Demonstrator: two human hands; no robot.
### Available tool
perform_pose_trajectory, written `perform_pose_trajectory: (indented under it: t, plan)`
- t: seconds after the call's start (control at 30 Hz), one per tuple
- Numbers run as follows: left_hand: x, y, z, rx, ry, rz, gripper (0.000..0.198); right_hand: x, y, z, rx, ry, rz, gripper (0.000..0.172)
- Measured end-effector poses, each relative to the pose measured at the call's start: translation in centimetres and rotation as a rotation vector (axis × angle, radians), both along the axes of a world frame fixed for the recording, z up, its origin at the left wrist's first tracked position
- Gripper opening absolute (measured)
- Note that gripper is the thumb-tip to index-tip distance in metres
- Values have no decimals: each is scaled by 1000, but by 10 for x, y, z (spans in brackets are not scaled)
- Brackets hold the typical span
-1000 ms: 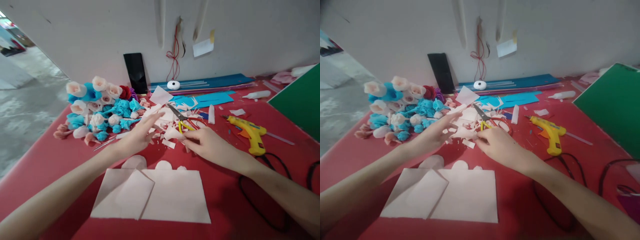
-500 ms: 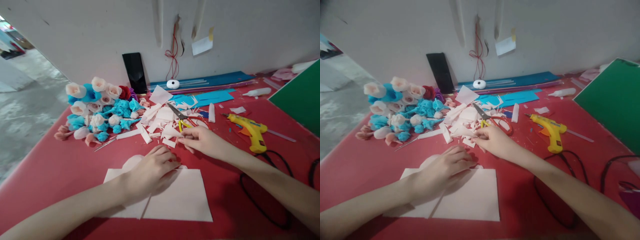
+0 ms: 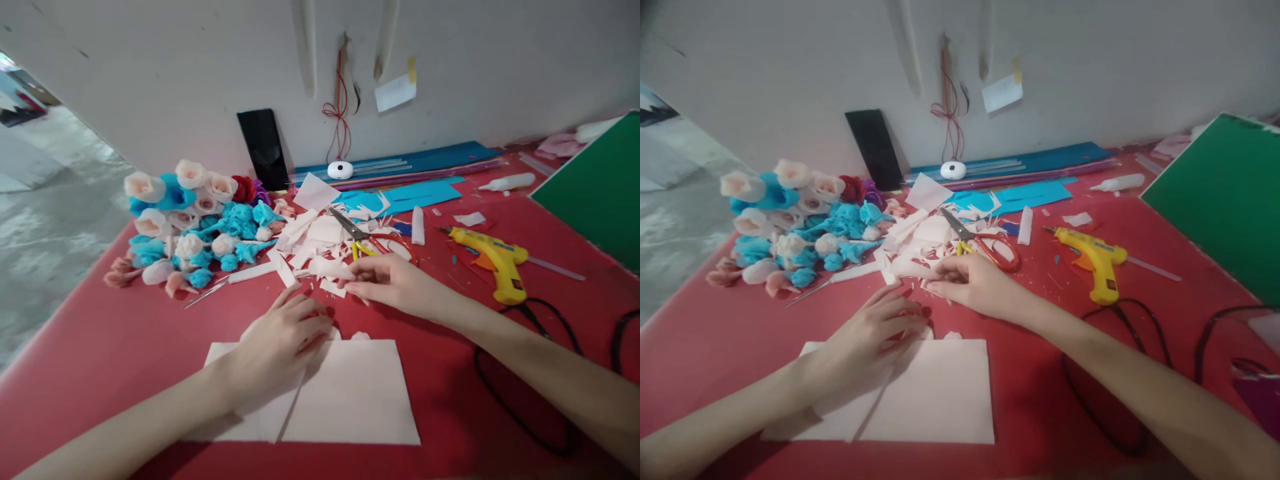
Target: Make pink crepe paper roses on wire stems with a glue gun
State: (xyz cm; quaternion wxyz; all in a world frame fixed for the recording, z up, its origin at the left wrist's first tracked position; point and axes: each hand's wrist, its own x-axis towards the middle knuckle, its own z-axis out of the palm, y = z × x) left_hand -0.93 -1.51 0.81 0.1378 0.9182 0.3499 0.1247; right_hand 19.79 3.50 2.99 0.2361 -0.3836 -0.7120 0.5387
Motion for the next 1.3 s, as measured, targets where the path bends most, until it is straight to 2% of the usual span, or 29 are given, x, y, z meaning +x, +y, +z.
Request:
perform_pose_trajectory:
  t: [0.2, 0.37, 0.5, 0.73, 0.9, 0.97, 1.1, 1.17, 1.3]
  plan:
    - [-6, 3, -7, 37, -68, -21, 17, -3, -7, 4, 146, 80, -52, 18]
    - [-8, 3, 0, -3, -96, 3, 18, -4, -9, 4, 229, 130, -90, 13]
    - [-9, 0, 6, -6, -71, 1, 21, -4, -11, 5, 218, 127, -131, 14]
    - [-13, 3, -2, 98, -32, -18, 21, -5, -11, 7, 137, 125, -153, 14]
    - [-13, 3, 1, 44, -114, -3, 19, -6, -10, 6, 79, 166, -157, 11]
    - [-13, 3, 4, -23, -179, 30, 17, -6, -10, 6, 56, 179, -161, 11]
    - [-14, 10, 20, -166, -303, 217, 12, -5, -9, 9, 44, 190, -162, 12]
    - [-13, 17, 31, -125, -365, 264, 10, -5, -10, 11, 67, 188, -129, 11]
    - [-7, 31, 50, -111, -446, 251, 9, -8, -18, 15, 128, 134, -74, 10]
